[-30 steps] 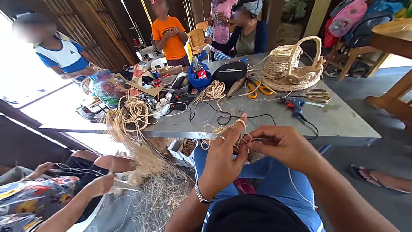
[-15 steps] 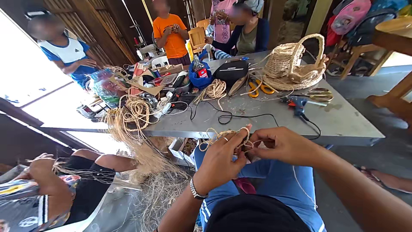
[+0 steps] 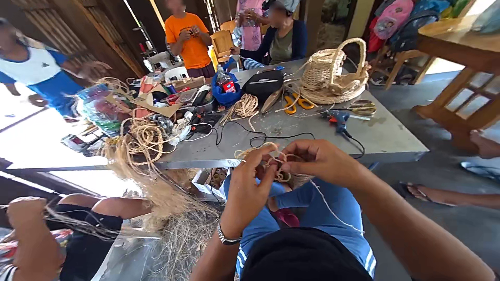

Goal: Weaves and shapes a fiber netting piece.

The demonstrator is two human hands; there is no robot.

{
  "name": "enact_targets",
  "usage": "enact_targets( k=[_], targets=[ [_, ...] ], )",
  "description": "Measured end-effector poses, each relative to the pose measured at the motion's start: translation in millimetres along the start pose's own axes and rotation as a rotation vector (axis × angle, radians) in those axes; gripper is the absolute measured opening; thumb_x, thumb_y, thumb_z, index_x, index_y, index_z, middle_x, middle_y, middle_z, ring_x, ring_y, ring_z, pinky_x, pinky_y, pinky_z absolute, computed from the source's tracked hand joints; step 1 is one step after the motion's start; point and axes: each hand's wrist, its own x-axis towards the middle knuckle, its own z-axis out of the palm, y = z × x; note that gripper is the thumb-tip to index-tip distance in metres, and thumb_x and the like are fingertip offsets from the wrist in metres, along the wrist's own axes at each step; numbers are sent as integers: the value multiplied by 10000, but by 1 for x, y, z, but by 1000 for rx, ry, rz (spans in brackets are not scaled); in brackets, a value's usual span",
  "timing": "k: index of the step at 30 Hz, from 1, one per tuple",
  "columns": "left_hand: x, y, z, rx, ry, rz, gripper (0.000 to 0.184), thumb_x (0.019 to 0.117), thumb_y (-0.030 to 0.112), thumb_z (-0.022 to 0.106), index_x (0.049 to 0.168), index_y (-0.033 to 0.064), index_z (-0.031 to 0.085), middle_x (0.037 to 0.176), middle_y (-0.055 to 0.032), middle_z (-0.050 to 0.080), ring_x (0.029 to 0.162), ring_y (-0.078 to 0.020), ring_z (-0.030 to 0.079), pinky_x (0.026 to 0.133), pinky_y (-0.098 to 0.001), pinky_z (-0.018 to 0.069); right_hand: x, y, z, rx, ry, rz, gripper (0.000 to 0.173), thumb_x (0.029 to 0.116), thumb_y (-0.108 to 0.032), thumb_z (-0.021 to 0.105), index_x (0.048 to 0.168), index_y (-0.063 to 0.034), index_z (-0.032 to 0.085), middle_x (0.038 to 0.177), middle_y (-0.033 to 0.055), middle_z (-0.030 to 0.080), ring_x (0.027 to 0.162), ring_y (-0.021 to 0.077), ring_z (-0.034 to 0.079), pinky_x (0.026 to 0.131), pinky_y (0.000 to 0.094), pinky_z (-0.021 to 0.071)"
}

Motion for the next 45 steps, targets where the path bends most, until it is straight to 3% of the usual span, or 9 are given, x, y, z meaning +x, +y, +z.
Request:
enact_targets(
  k=[5,9,13,18,22,25,32,37,45],
  targets=[
    [0,1,0,67,1,-19,334,996,180,628,1328,147,641,950,40,674,742,-41,592,645,-208,509,-7,0,-8,-30,-3,-46,145,952,-139,706,1083,-78,704,883,-7,705,758,50,656,698,200,570],
    [0,7,6,98,20,39,378,982,159,608,1359,150,603,1107,15,682,914,-73,625,751,-258,521,-9,-6,-7,-58,8,-83,112,958,-118,702,1063,-78,707,872,-12,705,740,41,651,673,181,562],
    [-1,11,13,23,28,61,405,1001,155,612,1405,133,580,1147,-25,656,849,-63,623,724,-240,545,-9,-9,-3,-58,28,-122,98,975,-124,675,1050,-80,721,876,-14,708,741,39,654,656,178,563],
    [-1,9,16,-82,18,42,490,990,99,633,1466,124,516,1219,-58,668,884,-122,691,771,-304,616,-12,-12,3,-92,112,-81,88,967,-133,703,1032,-101,753,755,-37,689,588,6,570,527,142,473],
    [-2,7,12,-63,-13,5,548,991,109,633,1515,151,479,1052,-34,689,834,-105,667,742,-271,594,-15,-12,8,-97,127,-37,84,946,-124,735,1017,-94,768,803,-35,735,632,-2,637,581,143,539],
    [-4,5,9,-39,-33,8,568,989,114,628,1531,136,460,990,-24,692,810,-87,658,738,-255,583,-16,-9,4,-139,96,-68,103,944,-137,737,1034,-101,771,761,-47,711,600,-16,598,554,130,506],
    [-5,6,8,-112,-30,8,565,977,65,577,1528,128,468,1094,-43,696,885,-104,676,769,-268,590,-18,-13,-2,-289,162,-189,128,998,-171,646,1047,-124,755,637,-83,576,498,-31,453,449,122,377],
    [-6,8,7,-83,-14,7,585,967,56,567,1534,161,468,1063,-26,673,864,-93,655,747,-250,579,-17,-11,6,-349,247,-264,140,1020,-172,614,1052,-108,734,668,-76,600,510,-35,467,456,123,396],
    [-9,3,10,-127,-91,-4,565,946,68,575,1506,110,509,1065,-52,684,861,-86,649,757,-252,569,-8,2,10,-428,375,-300,155,1029,-177,596,1055,-99,727,692,-59,600,514,-17,459,468,141,399]
  ],
)
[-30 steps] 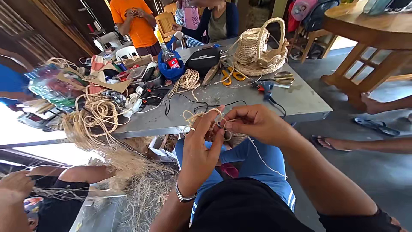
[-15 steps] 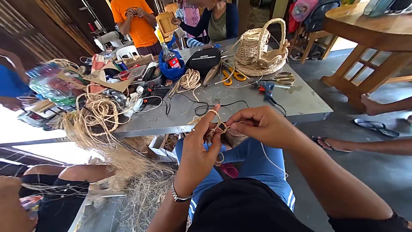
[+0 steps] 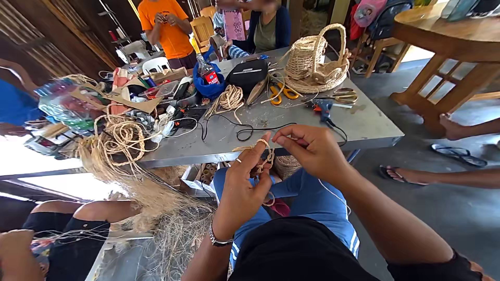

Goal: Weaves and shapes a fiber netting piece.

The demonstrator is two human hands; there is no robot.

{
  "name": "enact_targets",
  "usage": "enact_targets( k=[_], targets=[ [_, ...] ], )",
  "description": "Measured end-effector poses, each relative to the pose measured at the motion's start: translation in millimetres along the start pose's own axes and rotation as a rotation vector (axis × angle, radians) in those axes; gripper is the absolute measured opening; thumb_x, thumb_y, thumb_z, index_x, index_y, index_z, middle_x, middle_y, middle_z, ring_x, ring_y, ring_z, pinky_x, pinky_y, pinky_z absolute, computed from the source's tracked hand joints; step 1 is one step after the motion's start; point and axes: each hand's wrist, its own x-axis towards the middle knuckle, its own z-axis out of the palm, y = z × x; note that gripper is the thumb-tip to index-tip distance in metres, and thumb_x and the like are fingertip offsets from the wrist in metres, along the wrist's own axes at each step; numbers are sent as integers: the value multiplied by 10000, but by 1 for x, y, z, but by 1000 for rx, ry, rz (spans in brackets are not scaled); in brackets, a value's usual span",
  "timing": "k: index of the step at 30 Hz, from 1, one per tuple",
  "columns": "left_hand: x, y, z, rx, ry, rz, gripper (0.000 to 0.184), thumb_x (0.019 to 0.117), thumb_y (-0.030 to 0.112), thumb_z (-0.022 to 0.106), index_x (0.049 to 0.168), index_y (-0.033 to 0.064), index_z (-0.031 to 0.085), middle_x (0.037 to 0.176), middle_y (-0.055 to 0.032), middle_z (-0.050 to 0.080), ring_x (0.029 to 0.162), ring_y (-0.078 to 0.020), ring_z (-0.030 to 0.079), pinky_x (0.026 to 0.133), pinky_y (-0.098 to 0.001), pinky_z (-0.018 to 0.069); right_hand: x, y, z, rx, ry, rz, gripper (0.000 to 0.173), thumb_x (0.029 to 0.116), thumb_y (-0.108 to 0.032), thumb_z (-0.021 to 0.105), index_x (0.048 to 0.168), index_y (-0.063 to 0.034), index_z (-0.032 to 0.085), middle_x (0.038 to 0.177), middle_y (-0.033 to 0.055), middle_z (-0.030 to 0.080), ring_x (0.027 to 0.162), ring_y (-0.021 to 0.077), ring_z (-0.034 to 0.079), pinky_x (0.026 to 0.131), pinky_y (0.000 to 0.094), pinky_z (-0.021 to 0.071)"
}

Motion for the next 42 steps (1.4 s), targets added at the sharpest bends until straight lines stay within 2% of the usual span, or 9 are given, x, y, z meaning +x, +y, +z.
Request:
enact_targets(
  k=[4,8,11,15,18,24,31,36,42],
  targets=[
    [0,-1,-3,-64,26,-23,571,948,59,596,1510,79,496,1058,-59,699,877,-96,665,790,-257,579,4,5,0,65,-96,47,149,1042,-193,581,1057,-106,701,693,-56,593,522,-4,477,473,154,411],
    [0,0,-3,-47,62,-9,606,953,52,598,1540,81,449,1004,-47,707,845,-106,666,770,-263,582,7,3,-7,59,-369,-35,235,1089,-203,446,1194,-91,623,951,-20,681,830,33,660,753,220,583],
    [2,0,-3,-23,77,5,568,952,55,593,1508,63,482,998,-47,693,841,-98,653,764,-259,574,5,-4,-8,39,-337,-74,261,1086,-207,446,1219,-88,637,1012,-20,692,903,33,670,814,226,586],
    [1,3,1,-36,89,39,358,944,50,584,1295,-12,620,1003,-59,694,875,-100,661,789,-276,576,4,-10,-4,-13,-199,-57,204,1067,-196,493,1101,-91,664,908,-19,637,737,15,606,656,177,544],
    [2,6,3,-42,105,42,301,931,37,584,1213,-40,658,979,-70,688,862,-100,655,762,-262,570,5,-10,1,-65,-113,-69,205,1061,-217,510,1078,-100,677,903,-29,608,731,-7,564,640,142,497],
    [1,6,2,-145,48,47,315,957,-11,541,1248,-42,659,1110,-101,697,934,-99,669,794,-248,576,2,-13,-3,-77,-7,-121,184,1036,-202,556,1038,-92,704,862,-41,602,690,-26,532,598,122,464],
    [0,13,3,-216,-41,70,334,952,-36,523,1262,-45,648,1060,-84,693,898,-92,666,758,-246,577,-1,-18,-2,-34,77,-74,170,1030,-180,558,1045,-105,710,786,-67,623,611,-48,510,543,107,435],
    [-2,10,3,-293,-129,92,375,967,-33,528,1330,-70,611,1117,-123,668,893,-95,658,762,-240,582,-1,-13,2,16,77,-27,164,1032,-177,565,1058,-104,710,776,-71,630,609,-51,538,545,102,461],
    [-2,0,0,-241,-13,74,383,997,-3,531,1366,-100,563,1075,-128,689,870,-130,669,769,-284,594,6,-2,0,29,-73,43,176,1051,-220,531,1062,-130,682,731,-79,574,580,-25,490,520,136,413]
  ],
)
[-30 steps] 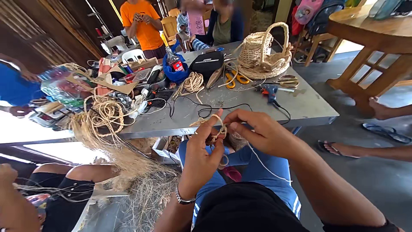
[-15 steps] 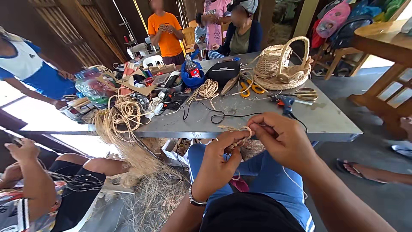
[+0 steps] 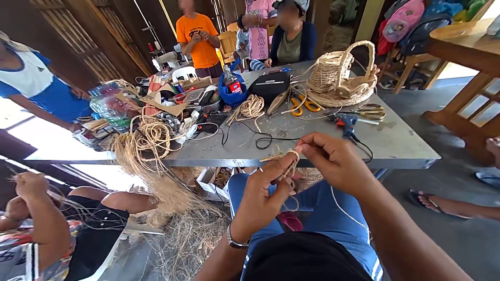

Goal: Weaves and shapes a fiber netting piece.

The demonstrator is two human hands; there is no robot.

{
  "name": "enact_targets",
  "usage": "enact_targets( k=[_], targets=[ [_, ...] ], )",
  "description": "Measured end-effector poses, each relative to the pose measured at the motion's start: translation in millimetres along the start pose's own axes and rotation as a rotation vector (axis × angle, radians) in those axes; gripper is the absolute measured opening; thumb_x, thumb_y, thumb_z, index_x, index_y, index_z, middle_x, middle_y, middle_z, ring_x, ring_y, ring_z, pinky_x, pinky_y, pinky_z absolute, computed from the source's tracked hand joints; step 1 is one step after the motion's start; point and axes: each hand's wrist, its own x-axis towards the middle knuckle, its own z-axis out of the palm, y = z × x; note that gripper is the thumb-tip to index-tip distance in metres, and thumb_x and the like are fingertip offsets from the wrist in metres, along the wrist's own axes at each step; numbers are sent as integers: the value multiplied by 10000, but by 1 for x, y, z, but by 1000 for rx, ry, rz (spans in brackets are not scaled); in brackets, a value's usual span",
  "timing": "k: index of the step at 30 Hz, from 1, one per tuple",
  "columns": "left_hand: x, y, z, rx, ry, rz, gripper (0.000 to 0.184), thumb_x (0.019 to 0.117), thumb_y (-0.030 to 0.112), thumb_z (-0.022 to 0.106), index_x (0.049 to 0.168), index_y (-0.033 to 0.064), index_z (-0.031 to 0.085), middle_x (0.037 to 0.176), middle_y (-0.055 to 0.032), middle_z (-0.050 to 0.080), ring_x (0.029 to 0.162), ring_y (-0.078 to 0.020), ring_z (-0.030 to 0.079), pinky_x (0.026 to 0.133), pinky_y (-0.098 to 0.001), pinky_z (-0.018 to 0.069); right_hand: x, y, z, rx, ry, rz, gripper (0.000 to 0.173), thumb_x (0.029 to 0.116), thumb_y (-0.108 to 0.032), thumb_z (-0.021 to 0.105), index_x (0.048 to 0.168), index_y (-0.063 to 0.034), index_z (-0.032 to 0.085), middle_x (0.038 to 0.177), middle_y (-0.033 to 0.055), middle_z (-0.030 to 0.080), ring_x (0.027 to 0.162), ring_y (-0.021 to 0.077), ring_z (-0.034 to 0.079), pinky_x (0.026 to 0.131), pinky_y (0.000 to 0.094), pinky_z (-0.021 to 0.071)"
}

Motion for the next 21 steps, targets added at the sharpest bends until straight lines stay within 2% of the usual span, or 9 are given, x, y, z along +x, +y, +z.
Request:
enact_targets(
  k=[3,6,8,10,11,14,17,19,21],
  targets=[
    [3,-2,-1,104,70,7,406,1001,6,524,1401,-48,562,1094,-121,697,882,-128,676,782,-286,595,-1,3,-5,-10,-164,-10,258,1079,-224,432,1139,-113,657,913,-42,685,771,15,647,698,199,563],
    [6,-3,-3,142,93,13,461,1003,25,530,1464,25,535,1106,-113,693,873,-139,675,775,-302,597,-1,-1,-5,73,-202,16,275,1062,-180,449,1237,-108,648,1003,-33,717,847,48,697,755,235,609],
    [7,-3,-3,155,104,22,486,998,31,551,1483,46,518,1126,-112,670,878,-146,669,786,-313,599,1,-7,-3,188,-219,59,311,1049,-148,469,1337,-110,580,1046,-16,712,847,81,703,746,258,617],
    [9,-2,-3,172,108,34,491,996,34,561,1485,56,518,1185,-110,648,891,-148,670,790,-320,608,5,-11,0,294,-225,87,422,1036,-135,480,1458,-132,475,1107,9,683,792,91,688,686,256,612],
    [10,-2,-2,182,113,41,489,993,35,567,1479,62,525,1209,-106,639,902,-150,671,795,-325,609,6,-11,2,321,-226,92,442,1034,-141,488,1474,-136,455,1140,12,656,751,76,663,646,235,594],
    [11,-1,0,256,148,72,500,980,42,606,1474,90,541,1259,-87,620,968,-135,670,834,-316,609,6,-12,6,330,-202,78,341,1007,-201,603,1335,-114,563,1121,-23,651,711,18,595,613,174,531],
    [11,-1,4,316,166,102,540,953,42,639,1481,100,543,1217,-69,604,975,-108,631,831,-279,581,6,-12,12,324,-112,104,274,937,-196,733,1177,-118,625,924,-43,666,587,17,518,508,159,444],
    [10,-2,4,284,133,98,568,958,62,631,1510,103,501,1262,-78,598,1022,-128,626,866,-305,572,6,-11,13,336,-64,111,253,903,-143,754,1129,-108,646,857,-36,663,578,28,523,499,162,443],
    [8,-5,1,240,116,76,611,994,81,592,1571,82,392,1281,-97,647,1048,-152,663,912,-348,578,5,-10,9,317,-59,120,214,897,-140,755,1095,-106,682,835,-34,671,598,32,557,521,169,481]
  ],
)
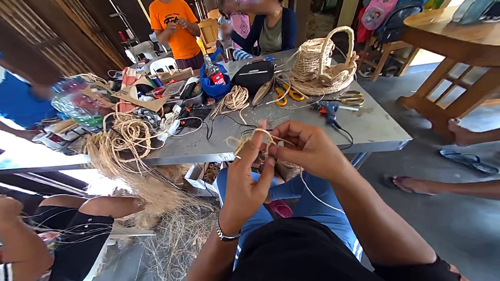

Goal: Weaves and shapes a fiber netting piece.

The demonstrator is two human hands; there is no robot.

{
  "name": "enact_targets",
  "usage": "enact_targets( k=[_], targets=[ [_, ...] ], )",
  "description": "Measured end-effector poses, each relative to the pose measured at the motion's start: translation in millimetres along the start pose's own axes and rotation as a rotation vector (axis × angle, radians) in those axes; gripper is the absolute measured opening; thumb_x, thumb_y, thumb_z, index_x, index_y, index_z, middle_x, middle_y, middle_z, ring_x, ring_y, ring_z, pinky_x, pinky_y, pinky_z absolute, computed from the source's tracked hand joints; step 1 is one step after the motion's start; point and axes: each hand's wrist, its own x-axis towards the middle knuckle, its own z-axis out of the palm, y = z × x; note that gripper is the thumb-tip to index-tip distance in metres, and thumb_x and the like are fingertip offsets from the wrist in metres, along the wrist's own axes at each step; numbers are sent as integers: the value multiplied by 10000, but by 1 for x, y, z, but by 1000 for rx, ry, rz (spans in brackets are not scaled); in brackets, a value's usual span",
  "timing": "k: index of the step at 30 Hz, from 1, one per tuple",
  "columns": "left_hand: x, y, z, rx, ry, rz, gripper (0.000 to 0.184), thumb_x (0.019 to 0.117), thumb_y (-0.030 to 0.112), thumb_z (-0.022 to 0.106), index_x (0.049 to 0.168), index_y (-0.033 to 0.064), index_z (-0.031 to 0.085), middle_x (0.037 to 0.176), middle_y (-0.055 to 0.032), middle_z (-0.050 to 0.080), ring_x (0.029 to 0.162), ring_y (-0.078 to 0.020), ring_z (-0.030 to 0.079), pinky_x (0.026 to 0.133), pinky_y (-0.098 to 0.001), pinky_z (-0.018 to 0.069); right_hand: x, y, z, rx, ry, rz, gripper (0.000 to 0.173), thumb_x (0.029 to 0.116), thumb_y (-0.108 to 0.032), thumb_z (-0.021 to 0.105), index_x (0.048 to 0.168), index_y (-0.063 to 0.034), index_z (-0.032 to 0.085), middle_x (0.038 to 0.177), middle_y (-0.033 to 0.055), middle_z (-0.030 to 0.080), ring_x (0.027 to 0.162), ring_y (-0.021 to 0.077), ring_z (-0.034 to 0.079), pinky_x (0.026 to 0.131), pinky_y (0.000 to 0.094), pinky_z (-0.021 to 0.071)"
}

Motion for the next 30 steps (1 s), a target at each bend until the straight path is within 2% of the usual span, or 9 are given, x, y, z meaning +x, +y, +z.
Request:
enact_targets(
  k=[3,7,11,14,17,19,22,26,30],
  targets=[
    [-3,-3,-2,-23,-10,-55,647,1032,94,539,1619,85,268,1180,-81,684,998,-154,682,875,-339,594,-1,3,-4,-52,20,7,112,916,-176,760,1010,-118,739,716,-48,639,535,15,503,478,164,423],
    [-8,-3,-16,-190,20,-91,357,1051,64,499,1388,9,605,1261,-134,696,1069,-242,711,925,-415,612,1,9,-14,7,23,18,123,966,-171,716,1049,-85,747,822,-10,709,638,48,615,564,193,526],
    [-12,-2,-26,-258,280,38,192,1049,95,552,1171,72,698,1073,-89,743,772,-149,722,613,-271,612,0,10,-17,14,42,29,115,978,-150,696,1058,-77,736,857,-1,717,673,54,637,596,196,544],
    [-3,-5,-37,25,298,59,278,1018,194,621,1292,149,627,1234,19,665,1058,-97,634,866,-277,536,-2,8,-16,-11,16,17,109,959,-134,709,1050,-77,729,855,-1,715,687,63,654,616,209,570],
    [15,-10,-41,211,53,-16,459,982,360,670,1356,101,609,1373,-50,624,1276,-180,570,1032,-430,484,-2,6,-15,-21,-28,-5,108,939,-130,731,1034,-83,714,838,-8,701,656,53,622,579,194,537],
    [25,-14,-35,166,-70,-44,390,945,322,725,1266,109,664,1242,-11,687,1186,-141,633,1022,-409,530,-2,6,-15,-44,-46,-6,112,921,-133,752,1020,-93,719,817,-20,687,620,44,589,548,185,511],
    [29,-11,-21,5,-102,-101,246,906,141,757,1127,96,659,1013,14,714,956,-94,686,853,-301,583,-3,5,-14,-118,-35,-22,112,911,-152,766,1005,-113,721,738,-44,631,526,19,473,465,169,394],
    [28,-11,-15,-187,-78,-100,339,940,34,681,1262,73,581,991,-29,678,877,-121,673,796,-286,589,-2,6,-20,-184,-77,-85,171,977,-259,686,1068,-120,729,807,-55,632,579,6,489,494,162,407],
    [23,-9,-14,-276,-118,-169,307,966,39,653,1272,55,643,948,-38,692,824,-120,676,758,-276,596,2,7,-22,-298,-20,-171,244,1062,-219,534,986,-69,709,889,-1,603,713,29,546,603,169,466]
  ],
)
